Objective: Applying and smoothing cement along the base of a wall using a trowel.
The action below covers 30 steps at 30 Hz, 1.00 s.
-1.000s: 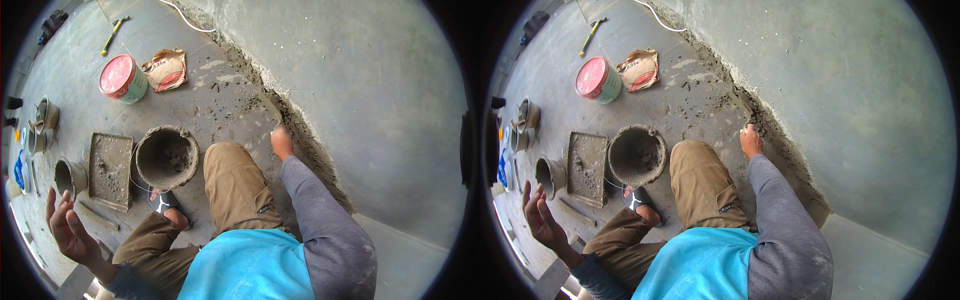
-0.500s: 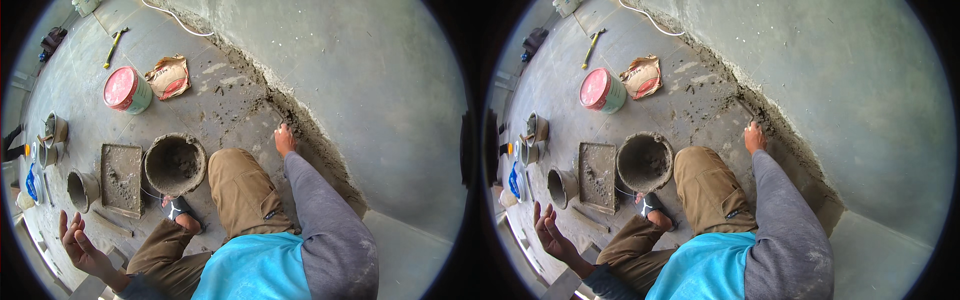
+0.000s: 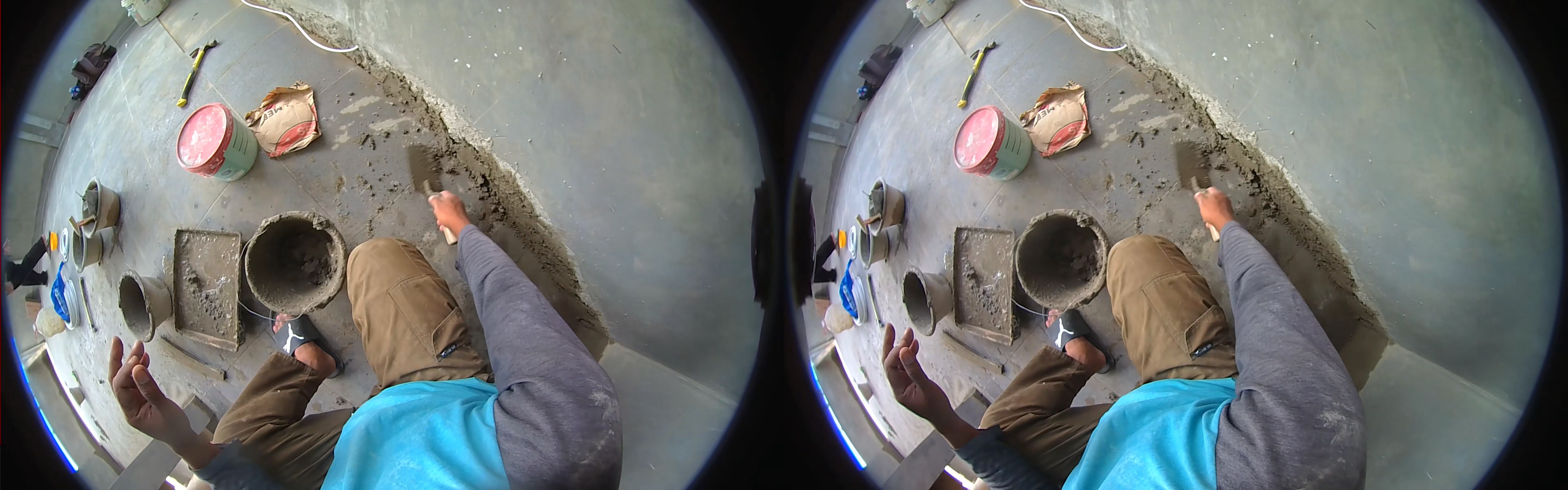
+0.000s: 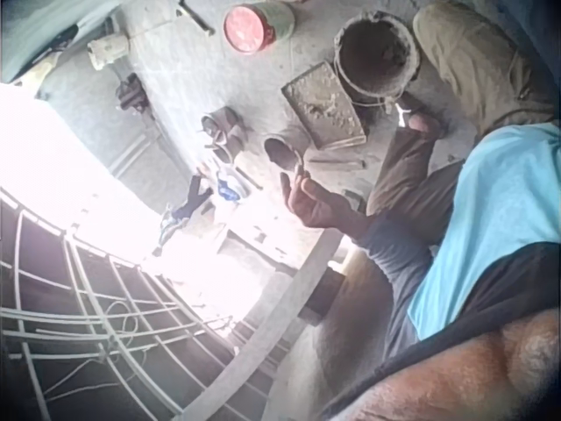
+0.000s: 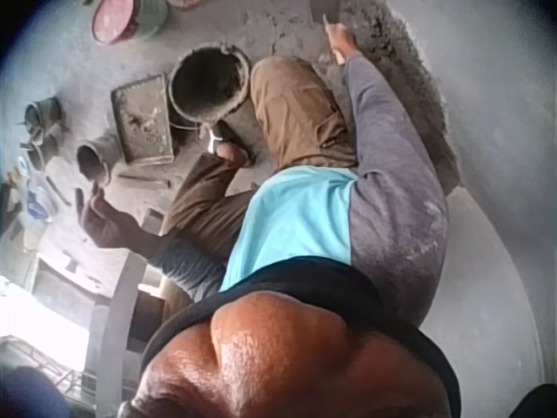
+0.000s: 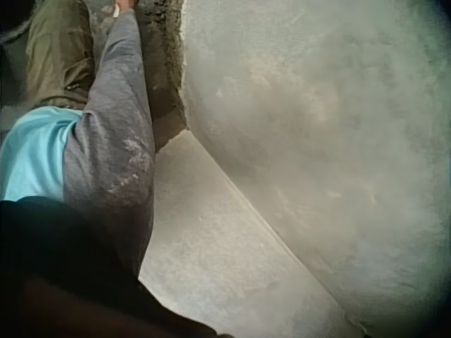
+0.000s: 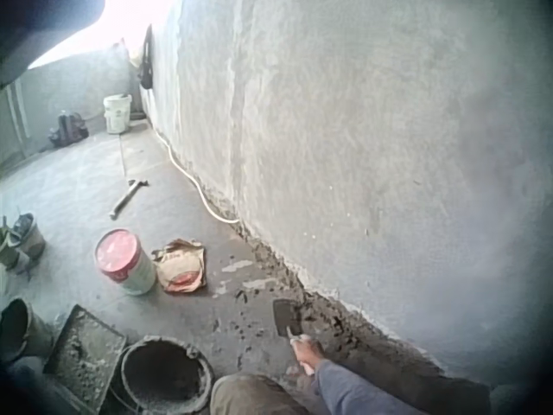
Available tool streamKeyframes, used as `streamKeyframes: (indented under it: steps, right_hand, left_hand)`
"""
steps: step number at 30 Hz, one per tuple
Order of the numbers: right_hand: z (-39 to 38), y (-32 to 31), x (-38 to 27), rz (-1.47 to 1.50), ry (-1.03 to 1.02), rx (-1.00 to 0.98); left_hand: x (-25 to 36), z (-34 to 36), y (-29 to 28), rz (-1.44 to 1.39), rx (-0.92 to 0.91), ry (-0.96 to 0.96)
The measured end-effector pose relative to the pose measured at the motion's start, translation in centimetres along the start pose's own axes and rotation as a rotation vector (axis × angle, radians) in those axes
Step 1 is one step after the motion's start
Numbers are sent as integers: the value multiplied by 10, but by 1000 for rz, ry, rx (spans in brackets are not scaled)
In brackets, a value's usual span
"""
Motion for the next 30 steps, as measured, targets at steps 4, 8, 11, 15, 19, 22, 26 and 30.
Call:
streamKeyframes:
  steps: [4, 8, 11, 15, 19, 22, 26, 30]
  right_hand:
    - [5, 10, -28, -93, -85, 74]
    - [20, 66, -67, -311, -285, -100]
    - [46, 88, -95, -312, -255, -123]
    - [87, 94, -113, -158, -248, 0]
    - [154, 66, -42, -3, -186, 194]
    - [128, 70, -45, 154, 21, 281]
    - [70, 57, -40, 556, 129, 343]
    - [23, 40, -10, 722, 106, 304]
  left_hand:
    - [5, -3, -5, -23, 21, -28]
    - [9, -4, -1, -25, 25, -16]
    - [5, -7, -3, -30, 32, -46]
    - [0, -17, -17, 13, 35, -74]
    - [3, -2, -4, -46, 8, -39]
    - [7, 0, -7, -23, 28, -14]
    - [10, 1, -8, -8, 7, -17]
    - [10, 9, 3, -24, 11, 5]
Point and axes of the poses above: each hand's wrist, its own z-axis towards the middle knuckle, its own y-axis out of the palm, x = y × z, the point moved 1 cm from there along z, towards the middle knuckle, and after that the axes turned 9 degrees about -x, right-handed, at the moved point
